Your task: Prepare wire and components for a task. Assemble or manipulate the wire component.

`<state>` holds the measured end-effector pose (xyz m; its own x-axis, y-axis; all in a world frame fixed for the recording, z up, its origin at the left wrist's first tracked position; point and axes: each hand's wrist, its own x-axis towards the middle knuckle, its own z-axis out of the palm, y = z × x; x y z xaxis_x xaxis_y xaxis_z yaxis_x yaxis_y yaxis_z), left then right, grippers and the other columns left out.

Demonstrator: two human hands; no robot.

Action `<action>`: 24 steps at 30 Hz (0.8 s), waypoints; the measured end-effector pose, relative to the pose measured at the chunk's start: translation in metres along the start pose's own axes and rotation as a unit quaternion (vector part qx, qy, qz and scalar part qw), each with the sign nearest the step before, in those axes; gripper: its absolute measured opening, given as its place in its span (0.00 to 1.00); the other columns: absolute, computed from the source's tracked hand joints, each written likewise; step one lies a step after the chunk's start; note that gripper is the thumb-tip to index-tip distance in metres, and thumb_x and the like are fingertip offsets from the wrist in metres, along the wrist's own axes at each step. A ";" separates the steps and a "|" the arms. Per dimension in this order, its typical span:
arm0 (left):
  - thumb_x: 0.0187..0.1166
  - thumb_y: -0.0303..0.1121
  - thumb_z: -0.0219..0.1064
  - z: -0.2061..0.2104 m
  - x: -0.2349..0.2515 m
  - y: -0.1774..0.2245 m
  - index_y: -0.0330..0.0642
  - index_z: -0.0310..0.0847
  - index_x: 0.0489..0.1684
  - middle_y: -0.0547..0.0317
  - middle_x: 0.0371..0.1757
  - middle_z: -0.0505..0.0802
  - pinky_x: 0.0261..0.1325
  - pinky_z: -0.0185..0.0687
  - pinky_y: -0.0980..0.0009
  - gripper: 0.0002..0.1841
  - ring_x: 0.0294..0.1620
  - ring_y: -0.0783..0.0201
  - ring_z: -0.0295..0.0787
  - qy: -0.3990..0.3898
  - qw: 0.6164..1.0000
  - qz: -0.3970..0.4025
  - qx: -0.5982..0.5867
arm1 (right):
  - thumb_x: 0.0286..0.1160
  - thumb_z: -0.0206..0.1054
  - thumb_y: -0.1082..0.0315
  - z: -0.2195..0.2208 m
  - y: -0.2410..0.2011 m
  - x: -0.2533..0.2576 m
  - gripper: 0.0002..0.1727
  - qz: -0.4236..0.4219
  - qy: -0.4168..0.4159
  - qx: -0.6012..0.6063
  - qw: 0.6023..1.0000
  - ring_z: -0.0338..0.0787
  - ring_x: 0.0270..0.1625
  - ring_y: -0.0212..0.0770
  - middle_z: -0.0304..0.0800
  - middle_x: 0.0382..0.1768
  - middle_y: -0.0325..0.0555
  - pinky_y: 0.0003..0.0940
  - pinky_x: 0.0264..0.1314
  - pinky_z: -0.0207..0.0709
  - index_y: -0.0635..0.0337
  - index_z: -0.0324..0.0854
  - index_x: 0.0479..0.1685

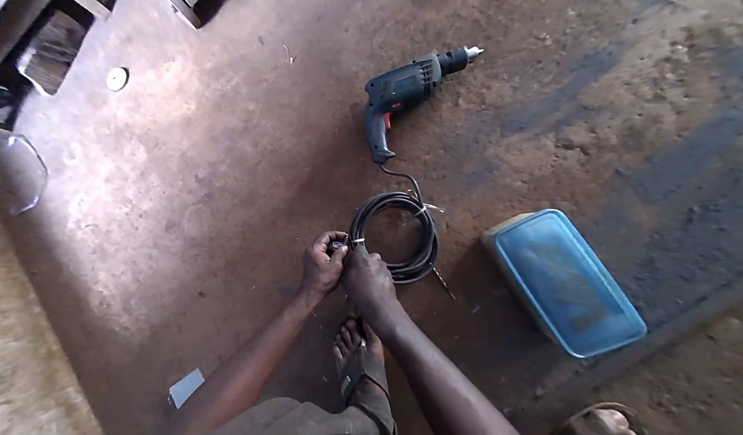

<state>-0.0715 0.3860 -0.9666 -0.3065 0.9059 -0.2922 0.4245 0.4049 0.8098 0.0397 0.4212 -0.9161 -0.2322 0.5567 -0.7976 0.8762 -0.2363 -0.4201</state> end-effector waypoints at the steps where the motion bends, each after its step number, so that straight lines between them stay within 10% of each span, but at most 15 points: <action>1: 0.76 0.21 0.71 -0.002 -0.001 -0.001 0.37 0.86 0.54 0.55 0.44 0.95 0.41 0.88 0.68 0.11 0.33 0.67 0.90 -0.002 1.000 0.002 0.008 | 0.89 0.55 0.58 0.001 0.000 0.001 0.16 -0.006 0.007 0.012 1.000 0.92 0.53 0.56 0.89 0.48 0.57 0.53 0.53 0.85 0.60 0.78 0.61; 12: 0.77 0.22 0.69 -0.006 -0.004 -0.003 0.36 0.85 0.63 0.52 0.51 0.94 0.50 0.89 0.64 0.16 0.42 0.65 0.92 0.000 1.000 0.030 -0.001 | 0.86 0.60 0.58 0.003 0.003 0.001 0.16 -0.031 0.047 0.077 0.995 0.92 0.43 0.57 0.89 0.38 0.57 0.57 0.41 0.84 0.61 0.84 0.38; 24: 0.73 0.17 0.70 -0.001 -0.011 -0.006 0.35 0.85 0.63 0.55 0.43 0.94 0.42 0.88 0.69 0.19 0.35 0.67 0.90 0.028 0.999 -0.004 -0.030 | 0.86 0.58 0.57 0.012 0.016 -0.001 0.17 -0.053 0.027 0.062 0.996 0.92 0.44 0.55 0.89 0.38 0.54 0.56 0.44 0.84 0.58 0.85 0.37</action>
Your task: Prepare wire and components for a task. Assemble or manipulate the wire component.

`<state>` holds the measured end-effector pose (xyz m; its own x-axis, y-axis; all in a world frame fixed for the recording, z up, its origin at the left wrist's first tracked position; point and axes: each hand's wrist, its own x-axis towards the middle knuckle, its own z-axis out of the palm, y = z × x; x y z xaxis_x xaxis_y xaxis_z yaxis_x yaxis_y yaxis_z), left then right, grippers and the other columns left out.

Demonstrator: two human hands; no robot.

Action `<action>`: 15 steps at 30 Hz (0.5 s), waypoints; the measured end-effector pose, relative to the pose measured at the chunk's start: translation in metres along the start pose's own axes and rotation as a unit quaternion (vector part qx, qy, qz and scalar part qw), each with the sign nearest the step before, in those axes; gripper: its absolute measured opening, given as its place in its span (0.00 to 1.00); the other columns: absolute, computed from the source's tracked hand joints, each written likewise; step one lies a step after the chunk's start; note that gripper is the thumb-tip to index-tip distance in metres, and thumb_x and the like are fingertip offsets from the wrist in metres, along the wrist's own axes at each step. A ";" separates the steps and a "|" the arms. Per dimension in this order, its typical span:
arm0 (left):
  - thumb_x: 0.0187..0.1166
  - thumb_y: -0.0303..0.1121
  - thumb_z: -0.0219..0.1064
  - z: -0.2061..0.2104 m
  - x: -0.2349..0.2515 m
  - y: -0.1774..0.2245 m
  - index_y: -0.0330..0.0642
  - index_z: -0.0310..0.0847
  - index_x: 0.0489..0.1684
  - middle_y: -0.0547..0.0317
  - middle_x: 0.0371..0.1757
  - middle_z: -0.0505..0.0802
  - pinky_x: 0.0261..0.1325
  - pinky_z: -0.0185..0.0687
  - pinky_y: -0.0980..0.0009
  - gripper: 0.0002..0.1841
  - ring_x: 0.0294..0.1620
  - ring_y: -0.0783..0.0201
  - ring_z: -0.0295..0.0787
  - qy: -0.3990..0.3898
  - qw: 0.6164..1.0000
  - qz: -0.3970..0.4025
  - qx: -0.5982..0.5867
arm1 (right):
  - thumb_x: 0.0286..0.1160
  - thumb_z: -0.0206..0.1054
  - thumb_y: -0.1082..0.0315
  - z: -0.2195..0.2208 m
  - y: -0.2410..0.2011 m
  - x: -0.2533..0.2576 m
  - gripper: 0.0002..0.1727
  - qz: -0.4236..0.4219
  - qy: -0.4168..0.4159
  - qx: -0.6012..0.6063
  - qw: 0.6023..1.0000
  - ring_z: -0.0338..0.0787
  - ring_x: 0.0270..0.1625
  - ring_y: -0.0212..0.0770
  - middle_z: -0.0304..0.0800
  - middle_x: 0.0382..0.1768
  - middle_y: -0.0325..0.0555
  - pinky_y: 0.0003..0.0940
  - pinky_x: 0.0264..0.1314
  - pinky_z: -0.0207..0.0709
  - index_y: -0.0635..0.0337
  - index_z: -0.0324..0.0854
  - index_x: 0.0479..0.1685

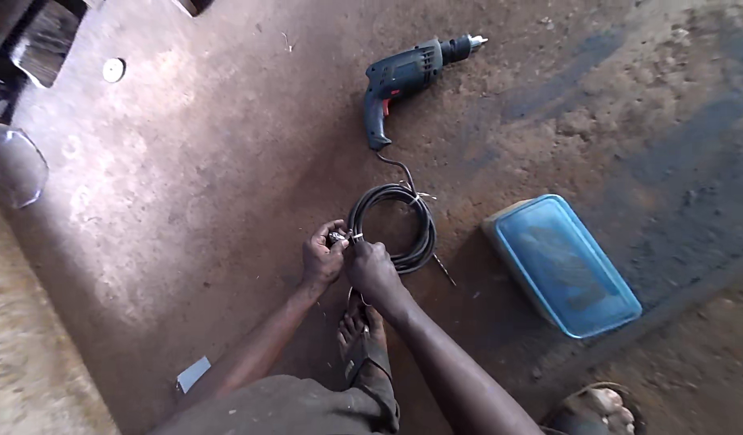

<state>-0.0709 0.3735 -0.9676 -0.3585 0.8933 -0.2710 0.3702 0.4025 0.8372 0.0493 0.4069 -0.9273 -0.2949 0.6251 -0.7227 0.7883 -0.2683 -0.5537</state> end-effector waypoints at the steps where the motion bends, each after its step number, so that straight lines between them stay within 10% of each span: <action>1: 0.73 0.18 0.70 0.001 0.000 -0.001 0.36 0.85 0.64 0.55 0.43 0.93 0.41 0.88 0.68 0.19 0.35 0.66 0.89 0.006 1.000 -0.012 0.000 | 0.86 0.58 0.57 -0.001 0.000 -0.002 0.16 0.008 -0.016 -0.008 1.000 0.92 0.46 0.54 0.89 0.40 0.54 0.55 0.47 0.84 0.58 0.86 0.39; 15: 0.75 0.18 0.69 -0.001 -0.012 0.004 0.37 0.85 0.63 0.55 0.46 0.95 0.47 0.90 0.67 0.18 0.39 0.67 0.92 -0.005 1.000 0.022 0.007 | 0.83 0.64 0.58 -0.003 0.003 0.003 0.14 -0.010 -0.007 0.056 0.998 0.91 0.40 0.58 0.89 0.36 0.58 0.59 0.39 0.83 0.61 0.86 0.38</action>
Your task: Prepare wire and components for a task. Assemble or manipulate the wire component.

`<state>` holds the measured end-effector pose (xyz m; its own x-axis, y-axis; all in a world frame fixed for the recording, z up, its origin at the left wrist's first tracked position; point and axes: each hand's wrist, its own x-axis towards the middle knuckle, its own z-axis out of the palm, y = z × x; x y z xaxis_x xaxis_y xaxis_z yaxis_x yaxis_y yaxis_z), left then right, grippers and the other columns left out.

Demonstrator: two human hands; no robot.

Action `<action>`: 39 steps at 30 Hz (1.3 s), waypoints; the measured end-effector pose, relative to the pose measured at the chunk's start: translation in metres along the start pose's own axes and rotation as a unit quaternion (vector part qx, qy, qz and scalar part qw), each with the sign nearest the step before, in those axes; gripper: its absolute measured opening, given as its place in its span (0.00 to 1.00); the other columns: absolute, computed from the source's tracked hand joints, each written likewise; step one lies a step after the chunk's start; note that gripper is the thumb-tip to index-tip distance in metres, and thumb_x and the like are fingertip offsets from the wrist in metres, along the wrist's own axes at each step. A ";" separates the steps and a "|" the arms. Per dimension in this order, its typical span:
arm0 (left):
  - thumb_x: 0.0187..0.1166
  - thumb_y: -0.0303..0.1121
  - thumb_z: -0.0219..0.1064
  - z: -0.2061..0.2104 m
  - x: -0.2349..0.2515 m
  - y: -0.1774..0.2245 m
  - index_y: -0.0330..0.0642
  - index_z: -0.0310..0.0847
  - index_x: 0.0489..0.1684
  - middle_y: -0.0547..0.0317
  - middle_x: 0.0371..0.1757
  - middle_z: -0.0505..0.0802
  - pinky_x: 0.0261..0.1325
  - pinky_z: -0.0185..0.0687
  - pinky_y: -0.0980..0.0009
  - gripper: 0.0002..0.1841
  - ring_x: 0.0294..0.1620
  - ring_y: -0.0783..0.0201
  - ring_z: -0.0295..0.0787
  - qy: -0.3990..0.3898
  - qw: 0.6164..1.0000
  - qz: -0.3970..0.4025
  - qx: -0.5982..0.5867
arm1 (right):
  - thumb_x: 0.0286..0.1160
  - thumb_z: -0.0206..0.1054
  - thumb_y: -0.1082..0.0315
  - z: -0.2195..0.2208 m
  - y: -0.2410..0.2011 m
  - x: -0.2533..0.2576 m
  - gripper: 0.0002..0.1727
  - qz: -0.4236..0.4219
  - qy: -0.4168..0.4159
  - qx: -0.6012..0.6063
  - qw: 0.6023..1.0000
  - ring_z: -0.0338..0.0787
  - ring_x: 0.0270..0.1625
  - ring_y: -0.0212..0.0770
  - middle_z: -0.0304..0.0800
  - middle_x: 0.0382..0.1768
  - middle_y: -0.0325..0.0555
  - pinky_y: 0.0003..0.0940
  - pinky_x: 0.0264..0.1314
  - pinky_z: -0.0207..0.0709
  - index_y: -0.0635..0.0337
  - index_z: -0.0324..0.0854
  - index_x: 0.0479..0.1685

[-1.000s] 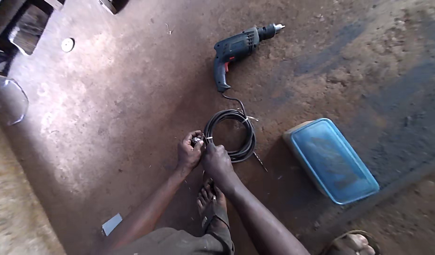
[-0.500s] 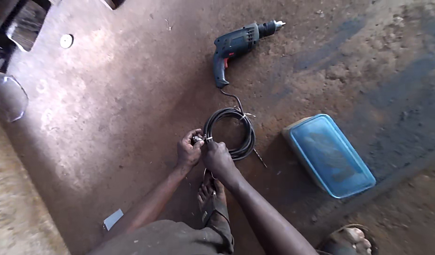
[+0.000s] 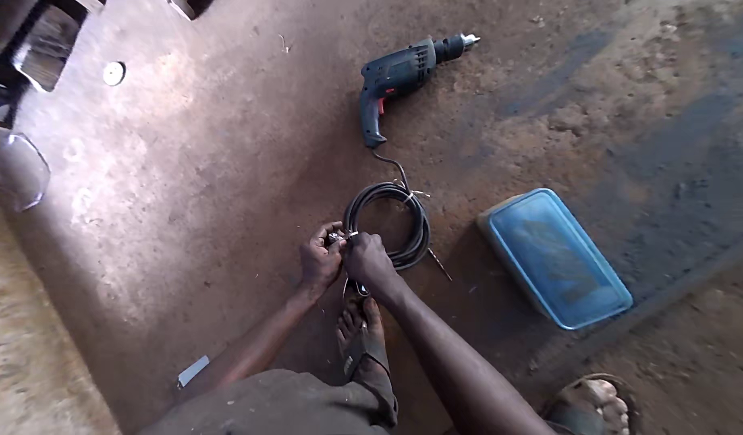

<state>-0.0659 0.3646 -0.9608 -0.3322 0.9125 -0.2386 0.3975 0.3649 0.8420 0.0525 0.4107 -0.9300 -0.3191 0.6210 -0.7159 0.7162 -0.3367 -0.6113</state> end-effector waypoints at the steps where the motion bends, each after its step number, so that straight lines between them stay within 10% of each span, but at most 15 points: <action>1: 0.75 0.18 0.69 0.000 0.002 0.002 0.37 0.85 0.63 0.56 0.44 0.94 0.46 0.90 0.68 0.18 0.37 0.68 0.91 0.001 1.000 0.004 0.004 | 0.84 0.63 0.58 0.000 -0.001 0.000 0.15 0.002 -0.005 -0.008 1.000 0.91 0.42 0.57 0.89 0.37 0.58 0.58 0.42 0.83 0.60 0.86 0.39; 28: 0.73 0.17 0.73 -0.002 -0.006 0.028 0.35 0.85 0.59 0.56 0.41 0.95 0.44 0.90 0.70 0.17 0.36 0.68 0.92 0.040 0.994 -0.069 -0.078 | 0.82 0.65 0.62 0.003 -0.004 0.001 0.12 -0.024 -0.019 0.008 0.999 0.92 0.42 0.56 0.90 0.37 0.58 0.56 0.44 0.84 0.62 0.86 0.40; 33: 0.77 0.19 0.67 -0.025 0.048 0.073 0.31 0.80 0.61 0.63 0.40 0.90 0.42 0.87 0.76 0.15 0.35 0.76 0.86 0.094 0.984 0.027 -0.147 | 0.83 0.60 0.58 0.057 0.040 -0.030 0.18 -0.038 -0.190 -0.048 0.980 0.91 0.53 0.59 0.91 0.47 0.61 0.62 0.57 0.80 0.65 0.87 0.45; 39: 0.80 0.21 0.68 -0.069 0.057 0.014 0.35 0.83 0.61 0.53 0.44 0.90 0.40 0.86 0.68 0.13 0.34 0.67 0.86 0.092 0.974 -0.180 -0.098 | 0.92 0.51 0.62 0.016 0.049 -0.028 0.18 -0.123 -0.218 0.001 0.968 0.88 0.44 0.50 0.87 0.42 0.57 0.49 0.54 0.80 0.67 0.83 0.54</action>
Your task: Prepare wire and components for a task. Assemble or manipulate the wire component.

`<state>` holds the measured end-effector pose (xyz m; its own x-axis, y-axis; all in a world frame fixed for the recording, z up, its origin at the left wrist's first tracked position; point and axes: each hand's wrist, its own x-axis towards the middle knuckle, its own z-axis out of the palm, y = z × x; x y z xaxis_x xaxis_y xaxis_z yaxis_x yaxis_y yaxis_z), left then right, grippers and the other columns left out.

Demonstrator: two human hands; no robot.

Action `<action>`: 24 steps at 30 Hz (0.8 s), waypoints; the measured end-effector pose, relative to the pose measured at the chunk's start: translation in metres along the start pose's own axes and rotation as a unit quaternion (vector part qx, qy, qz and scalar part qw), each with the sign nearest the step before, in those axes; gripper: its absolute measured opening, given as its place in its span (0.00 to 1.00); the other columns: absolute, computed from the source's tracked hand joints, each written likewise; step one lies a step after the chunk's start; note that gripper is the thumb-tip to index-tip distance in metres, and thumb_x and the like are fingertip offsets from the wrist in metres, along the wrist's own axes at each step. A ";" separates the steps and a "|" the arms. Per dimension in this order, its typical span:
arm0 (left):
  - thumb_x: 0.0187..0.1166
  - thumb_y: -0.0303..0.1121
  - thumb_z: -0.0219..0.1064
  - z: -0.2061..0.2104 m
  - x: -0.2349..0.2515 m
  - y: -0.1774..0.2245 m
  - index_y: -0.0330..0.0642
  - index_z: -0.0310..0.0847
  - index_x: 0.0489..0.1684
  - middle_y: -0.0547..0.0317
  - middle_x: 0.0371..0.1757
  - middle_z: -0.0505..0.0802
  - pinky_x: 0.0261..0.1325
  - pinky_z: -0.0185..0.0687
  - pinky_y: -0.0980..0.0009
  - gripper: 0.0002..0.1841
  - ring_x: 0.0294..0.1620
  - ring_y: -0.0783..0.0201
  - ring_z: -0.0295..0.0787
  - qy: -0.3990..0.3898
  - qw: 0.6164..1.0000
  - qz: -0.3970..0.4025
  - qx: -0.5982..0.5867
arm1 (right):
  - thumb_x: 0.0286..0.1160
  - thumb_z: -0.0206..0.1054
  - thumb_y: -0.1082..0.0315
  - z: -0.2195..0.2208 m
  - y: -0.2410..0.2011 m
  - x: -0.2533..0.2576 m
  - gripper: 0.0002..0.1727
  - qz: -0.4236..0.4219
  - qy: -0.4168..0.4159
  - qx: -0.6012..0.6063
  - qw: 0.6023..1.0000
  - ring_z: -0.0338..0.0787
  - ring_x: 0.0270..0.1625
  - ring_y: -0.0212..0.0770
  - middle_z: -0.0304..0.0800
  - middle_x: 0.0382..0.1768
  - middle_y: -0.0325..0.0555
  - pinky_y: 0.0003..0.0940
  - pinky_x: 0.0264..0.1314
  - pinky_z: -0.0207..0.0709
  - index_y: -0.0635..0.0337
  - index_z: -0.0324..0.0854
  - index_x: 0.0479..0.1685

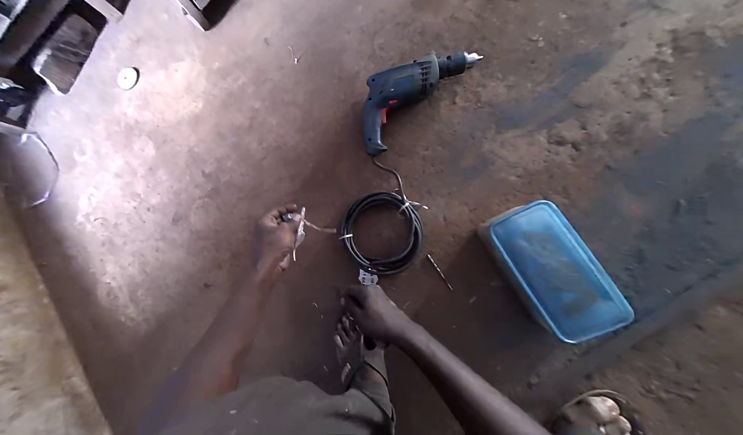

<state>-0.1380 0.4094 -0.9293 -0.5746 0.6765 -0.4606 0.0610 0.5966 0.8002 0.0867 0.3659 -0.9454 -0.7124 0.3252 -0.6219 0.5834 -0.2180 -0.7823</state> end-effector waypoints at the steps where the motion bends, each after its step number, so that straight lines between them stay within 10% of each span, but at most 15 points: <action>1: 0.81 0.21 0.66 0.002 -0.002 -0.011 0.35 0.82 0.60 0.54 0.41 0.89 0.37 0.84 0.71 0.12 0.31 0.68 0.84 -0.014 0.998 -0.046 -0.030 | 0.93 0.51 0.61 -0.004 0.002 -0.002 0.18 0.003 -0.019 -0.019 1.000 0.89 0.43 0.50 0.88 0.42 0.57 0.50 0.52 0.81 0.66 0.82 0.57; 6: 0.88 0.24 0.56 0.007 -0.031 -0.026 0.38 0.81 0.60 0.56 0.36 0.89 0.31 0.86 0.75 0.11 0.26 0.70 0.86 -0.141 0.969 -0.135 -0.150 | 0.89 0.58 0.59 0.012 0.023 -0.006 0.19 0.046 -0.060 -0.103 0.992 0.86 0.67 0.64 0.87 0.60 0.66 0.63 0.72 0.74 0.65 0.86 0.60; 13: 0.87 0.17 0.53 0.008 -0.057 -0.001 0.33 0.83 0.59 0.50 0.38 0.91 0.42 0.90 0.69 0.13 0.32 0.65 0.90 -0.219 0.942 -0.106 -0.231 | 0.86 0.59 0.55 0.015 0.017 -0.011 0.20 -0.024 0.047 -0.156 0.986 0.85 0.69 0.58 0.88 0.63 0.58 0.60 0.77 0.70 0.55 0.88 0.63; 16: 0.86 0.17 0.54 0.009 -0.064 0.009 0.33 0.82 0.61 0.48 0.41 0.91 0.46 0.90 0.67 0.14 0.35 0.63 0.90 -0.243 0.938 -0.093 -0.230 | 0.79 0.68 0.54 -0.004 0.021 -0.009 0.26 -0.115 0.252 0.048 0.960 0.93 0.53 0.44 0.92 0.55 0.52 0.42 0.59 0.87 0.64 0.83 0.68; 19: 0.84 0.16 0.55 0.018 -0.072 0.015 0.33 0.81 0.62 0.47 0.43 0.92 0.49 0.90 0.65 0.14 0.38 0.61 0.91 -0.266 0.936 -0.087 -0.213 | 0.74 0.77 0.60 -0.021 0.015 -0.010 0.34 -0.218 0.279 0.279 0.893 0.94 0.45 0.35 0.93 0.53 0.44 0.32 0.51 0.91 0.63 0.73 0.79; 24: 0.83 0.16 0.59 0.038 -0.082 0.011 0.36 0.77 0.70 0.46 0.56 0.91 0.51 0.90 0.63 0.19 0.46 0.57 0.92 -0.245 0.948 -0.062 -0.193 | 0.78 0.69 0.76 -0.031 0.004 -0.017 0.09 -0.230 0.342 0.305 0.859 0.97 0.35 0.38 0.97 0.36 0.47 0.34 0.44 0.95 0.66 0.92 0.51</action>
<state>-0.0598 0.3769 -0.8975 -0.1044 0.7868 -0.6083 -0.3408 0.5463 0.7651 0.1128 0.3878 -0.9368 -0.2962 0.9247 -0.2393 -0.1597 -0.2949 -0.9421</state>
